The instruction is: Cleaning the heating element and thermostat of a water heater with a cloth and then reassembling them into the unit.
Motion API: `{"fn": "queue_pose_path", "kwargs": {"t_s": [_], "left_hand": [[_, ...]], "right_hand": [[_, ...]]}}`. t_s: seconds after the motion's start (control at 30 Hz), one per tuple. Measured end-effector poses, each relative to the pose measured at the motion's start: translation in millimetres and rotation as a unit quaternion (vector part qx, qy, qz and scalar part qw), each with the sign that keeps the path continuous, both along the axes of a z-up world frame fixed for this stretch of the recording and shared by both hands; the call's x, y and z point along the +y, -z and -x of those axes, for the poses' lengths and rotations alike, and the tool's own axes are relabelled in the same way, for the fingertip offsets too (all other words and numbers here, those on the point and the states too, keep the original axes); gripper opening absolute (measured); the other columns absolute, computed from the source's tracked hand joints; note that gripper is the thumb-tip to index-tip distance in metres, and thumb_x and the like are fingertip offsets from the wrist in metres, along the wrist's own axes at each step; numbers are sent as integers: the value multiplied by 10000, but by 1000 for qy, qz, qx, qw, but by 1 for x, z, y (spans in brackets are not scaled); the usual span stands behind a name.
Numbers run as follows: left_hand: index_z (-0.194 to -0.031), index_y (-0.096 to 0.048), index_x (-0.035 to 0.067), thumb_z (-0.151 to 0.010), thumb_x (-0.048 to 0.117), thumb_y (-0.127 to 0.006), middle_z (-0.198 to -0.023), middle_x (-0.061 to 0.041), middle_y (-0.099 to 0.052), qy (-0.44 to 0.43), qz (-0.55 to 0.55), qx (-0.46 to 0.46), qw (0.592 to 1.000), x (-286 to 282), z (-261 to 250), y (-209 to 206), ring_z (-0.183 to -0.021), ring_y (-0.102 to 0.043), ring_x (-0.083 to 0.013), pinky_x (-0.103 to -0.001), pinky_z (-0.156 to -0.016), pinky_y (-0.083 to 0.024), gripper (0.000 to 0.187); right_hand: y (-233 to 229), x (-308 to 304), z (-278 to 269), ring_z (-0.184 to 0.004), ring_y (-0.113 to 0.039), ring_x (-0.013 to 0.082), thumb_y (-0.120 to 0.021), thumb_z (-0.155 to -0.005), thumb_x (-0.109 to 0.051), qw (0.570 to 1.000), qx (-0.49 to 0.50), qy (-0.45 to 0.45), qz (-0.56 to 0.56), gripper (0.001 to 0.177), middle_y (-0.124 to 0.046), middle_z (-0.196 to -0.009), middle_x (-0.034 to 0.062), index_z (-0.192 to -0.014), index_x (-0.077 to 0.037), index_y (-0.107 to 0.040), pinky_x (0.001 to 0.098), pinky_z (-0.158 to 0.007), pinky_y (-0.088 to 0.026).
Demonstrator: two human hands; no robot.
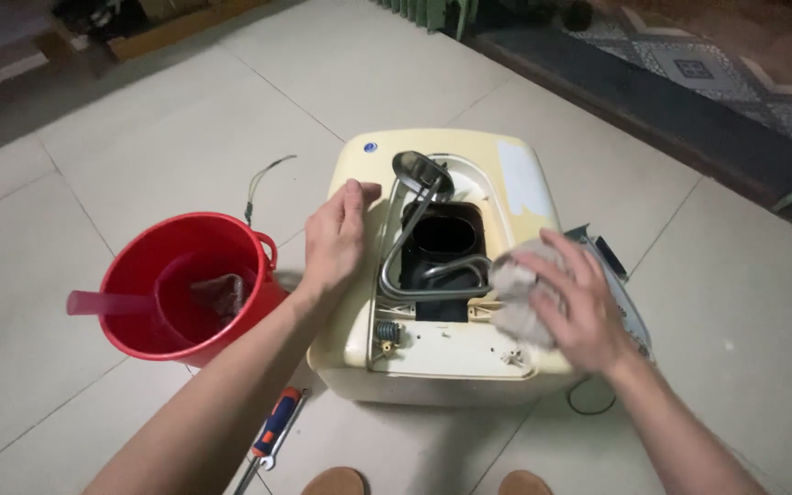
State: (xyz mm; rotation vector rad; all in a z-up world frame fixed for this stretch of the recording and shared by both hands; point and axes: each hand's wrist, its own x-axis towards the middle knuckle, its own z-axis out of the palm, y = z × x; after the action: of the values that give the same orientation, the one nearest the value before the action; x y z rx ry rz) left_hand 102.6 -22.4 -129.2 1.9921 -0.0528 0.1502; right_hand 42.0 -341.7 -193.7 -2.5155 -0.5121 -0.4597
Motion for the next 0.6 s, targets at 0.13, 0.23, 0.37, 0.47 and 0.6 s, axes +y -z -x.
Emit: {"fn": "queue_pose_path", "kwargs": {"t_s": [0.13,0.23,0.37,0.47,0.6], "left_hand": [[-1239,-736,205,-1083,484,-278,-1229,-86,-754,0,-25,11,1000,4,-8,10,-1270,-620,-387,-552,-1124,-432,558],[-1176,-772,232,-1091,528,-267,-1137,-59,-782,-11,-46,11,999,-2,-10,13,-1196,-679,-356,-535,-1101,-474,591],[-1143,-779,255,-1077,526,-315,-1108,-88,-782,-14,-73,7,997,-2,-7,8,-1175,-670,-389,-539,-1084,-479,541],[-1154,-779,232,-1061,588,-332,-1158,-107,-769,3,-78,15,997,-3,-4,5,-1212,-662,-379,-516,-1098,-478,579],[-1108,-796,208,-1022,573,-457,-1246,-114,-738,22,-80,15,996,-2,-9,10,-1297,-593,-395,-534,-1111,-458,506]], "right_hand": [[15,-17,-83,-1447,-479,343,-507,-1054,-405,999,20,29,28,359,-570,-1401,108,-1349,-271,-662,549,-1160,-340],[-3,-7,-127,-1460,-455,314,-452,-1074,-542,994,72,79,32,429,-536,-1442,78,-1392,-322,-640,494,-1180,-302],[-6,-3,-173,-1425,-436,418,-463,-1044,-621,982,125,140,13,468,-450,-1509,89,-1440,-413,-601,567,-1137,-335],[-3,-2,-176,-1432,-439,389,-473,-1052,-583,973,136,183,-21,439,-491,-1470,114,-1438,-422,-604,504,-1166,-329],[-8,-4,-138,-1414,-459,416,-554,-1054,-548,964,138,208,-94,430,-527,-1445,183,-1416,-334,-645,553,-1138,-354]]}}
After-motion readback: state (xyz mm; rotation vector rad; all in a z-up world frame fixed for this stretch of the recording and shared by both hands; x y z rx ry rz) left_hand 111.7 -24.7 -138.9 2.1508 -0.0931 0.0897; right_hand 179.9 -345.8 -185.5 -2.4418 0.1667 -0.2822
